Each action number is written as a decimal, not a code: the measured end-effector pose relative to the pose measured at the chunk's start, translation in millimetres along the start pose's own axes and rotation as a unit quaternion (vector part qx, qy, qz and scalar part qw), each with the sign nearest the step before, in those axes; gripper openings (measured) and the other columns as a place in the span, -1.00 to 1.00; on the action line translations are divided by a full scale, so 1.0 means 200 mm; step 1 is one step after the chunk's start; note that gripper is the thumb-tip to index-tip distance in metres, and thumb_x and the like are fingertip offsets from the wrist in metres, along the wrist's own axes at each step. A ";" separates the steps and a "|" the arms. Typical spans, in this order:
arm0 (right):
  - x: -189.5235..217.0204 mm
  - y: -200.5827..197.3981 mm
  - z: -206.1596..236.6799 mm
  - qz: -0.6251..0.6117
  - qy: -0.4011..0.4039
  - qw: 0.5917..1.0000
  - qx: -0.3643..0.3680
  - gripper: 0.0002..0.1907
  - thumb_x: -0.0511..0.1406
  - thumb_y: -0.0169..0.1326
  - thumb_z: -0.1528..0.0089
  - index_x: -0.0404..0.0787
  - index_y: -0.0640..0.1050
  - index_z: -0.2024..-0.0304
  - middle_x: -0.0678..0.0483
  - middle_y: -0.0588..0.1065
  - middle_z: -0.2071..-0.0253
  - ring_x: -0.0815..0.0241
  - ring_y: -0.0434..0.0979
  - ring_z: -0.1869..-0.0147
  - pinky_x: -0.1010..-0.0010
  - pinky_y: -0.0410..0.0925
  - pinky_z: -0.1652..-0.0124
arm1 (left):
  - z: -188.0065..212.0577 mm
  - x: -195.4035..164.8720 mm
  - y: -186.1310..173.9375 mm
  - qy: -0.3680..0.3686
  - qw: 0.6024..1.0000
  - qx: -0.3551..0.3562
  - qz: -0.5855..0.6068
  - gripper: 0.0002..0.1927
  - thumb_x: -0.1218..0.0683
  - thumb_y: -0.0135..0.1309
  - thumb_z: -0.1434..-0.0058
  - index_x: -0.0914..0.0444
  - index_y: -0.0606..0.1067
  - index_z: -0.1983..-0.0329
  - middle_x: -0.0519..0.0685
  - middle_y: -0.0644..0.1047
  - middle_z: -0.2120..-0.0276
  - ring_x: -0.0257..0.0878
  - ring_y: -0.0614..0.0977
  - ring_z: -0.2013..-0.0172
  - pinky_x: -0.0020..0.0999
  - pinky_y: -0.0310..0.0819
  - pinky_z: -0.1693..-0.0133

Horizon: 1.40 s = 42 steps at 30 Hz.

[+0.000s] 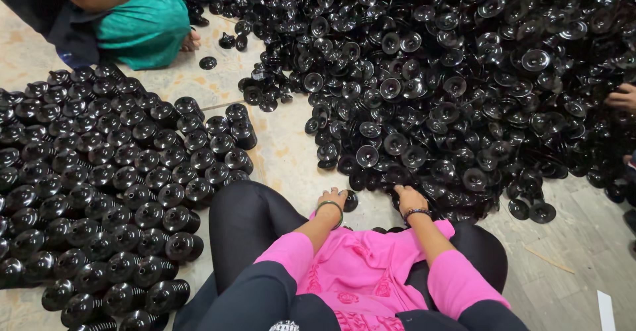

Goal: The person sits on the floor surrounded by large piles of black plastic components. They pick up parts one at a time, turn them in their hands, and place them aside, sorting through the pile while other workers do the same nearby.

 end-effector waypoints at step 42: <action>0.52 0.18 0.21 -0.269 -0.234 0.906 -0.227 -0.66 -0.41 0.22 -0.16 -0.23 0.55 0.00 -0.11 0.52 0.05 -0.14 0.52 -0.07 0.15 0.41 -0.06 | -0.09 0.32 0.28 -0.288 0.630 -0.063 0.718 -0.28 -0.34 0.01 -0.27 0.04 0.18 -0.38 -0.12 0.40 0.37 -0.34 0.44 0.46 -0.43 0.37 0.47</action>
Point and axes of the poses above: each hand's wrist, its own z-axis away from the middle knuckle, its own y-axis out of the palm, x = y × z, the point moved 6 cm from there along -z, towards the middle knuckle
